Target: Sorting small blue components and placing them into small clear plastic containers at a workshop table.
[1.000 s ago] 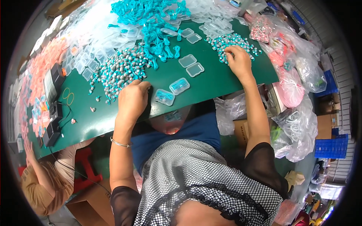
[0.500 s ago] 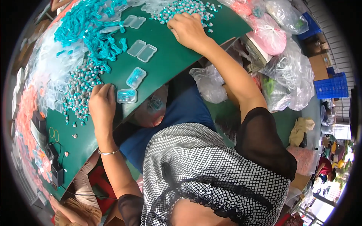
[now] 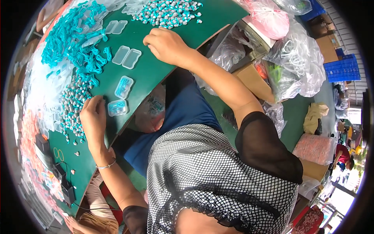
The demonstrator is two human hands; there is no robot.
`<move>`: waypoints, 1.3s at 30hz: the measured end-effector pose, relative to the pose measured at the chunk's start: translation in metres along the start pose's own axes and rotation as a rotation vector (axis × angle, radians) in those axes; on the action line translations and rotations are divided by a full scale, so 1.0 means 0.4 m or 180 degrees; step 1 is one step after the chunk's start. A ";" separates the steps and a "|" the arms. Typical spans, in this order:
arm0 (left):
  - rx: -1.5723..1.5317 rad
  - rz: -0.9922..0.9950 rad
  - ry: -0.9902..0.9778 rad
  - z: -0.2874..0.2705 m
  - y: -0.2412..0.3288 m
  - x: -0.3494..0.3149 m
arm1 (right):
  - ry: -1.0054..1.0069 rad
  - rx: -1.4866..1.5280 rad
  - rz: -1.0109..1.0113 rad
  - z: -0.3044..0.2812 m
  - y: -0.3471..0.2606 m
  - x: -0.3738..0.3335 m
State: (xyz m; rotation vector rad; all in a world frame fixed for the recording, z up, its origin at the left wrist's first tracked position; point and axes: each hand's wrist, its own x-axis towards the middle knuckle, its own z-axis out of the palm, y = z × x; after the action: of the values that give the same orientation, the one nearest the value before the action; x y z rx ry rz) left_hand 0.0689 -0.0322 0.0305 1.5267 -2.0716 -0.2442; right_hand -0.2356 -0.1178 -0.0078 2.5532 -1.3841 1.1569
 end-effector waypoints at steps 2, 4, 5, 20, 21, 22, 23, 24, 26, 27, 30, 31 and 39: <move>-0.0002 -0.0162 0.0071 0.000 -0.004 0.003 | -0.0052 0.0097 0.0082 -0.006 0.018 0.008; -0.0479 -0.0445 0.0180 0.005 -0.029 -0.003 | -0.0386 0.0464 0.0094 -0.021 0.035 0.023; -0.0946 -0.0679 0.0227 0.007 -0.040 -0.008 | -0.0566 0.0432 0.0033 -0.034 0.040 0.030; -0.1041 -0.0533 0.0669 0.120 0.180 0.110 | -0.0592 0.1743 0.0426 -0.040 -0.055 0.070; -0.0854 -0.0464 0.0727 0.138 0.190 0.124 | -0.0553 0.1722 0.0353 -0.039 -0.056 0.073; -0.0730 -0.0401 0.0774 0.155 0.185 0.131 | -0.0473 0.1397 0.0031 -0.025 -0.054 0.076; -0.0606 -0.0339 0.0819 0.171 0.178 0.137 | -0.0476 0.1402 -0.0011 -0.015 -0.053 0.077; -0.0420 -0.0368 0.0794 0.179 0.180 0.143 | -0.0490 0.1307 -0.0087 -0.006 -0.052 0.077; -0.0119 -0.0411 0.0683 0.189 0.177 0.148 | -0.0551 0.1268 -0.0102 0.006 -0.056 0.078; 0.0054 -0.0395 0.0632 0.189 0.182 0.150 | -0.0557 0.1260 -0.0123 0.010 -0.053 0.079; 0.0500 -0.0271 0.0744 0.184 0.183 0.157 | -0.0536 0.1221 -0.0278 0.022 -0.045 0.086; 0.0509 -0.0288 0.0770 0.184 0.178 0.155 | -0.0541 0.1228 -0.0308 0.022 -0.045 0.088; 0.0559 -0.0167 0.0680 0.164 0.177 0.133 | -0.1016 0.0988 -0.0401 -0.004 -0.042 0.152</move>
State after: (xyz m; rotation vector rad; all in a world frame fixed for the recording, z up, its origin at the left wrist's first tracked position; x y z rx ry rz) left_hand -0.0350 -0.0688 0.0252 1.6340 -1.9273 0.0815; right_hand -0.2040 -0.1504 0.0359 3.1068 -1.1418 1.0517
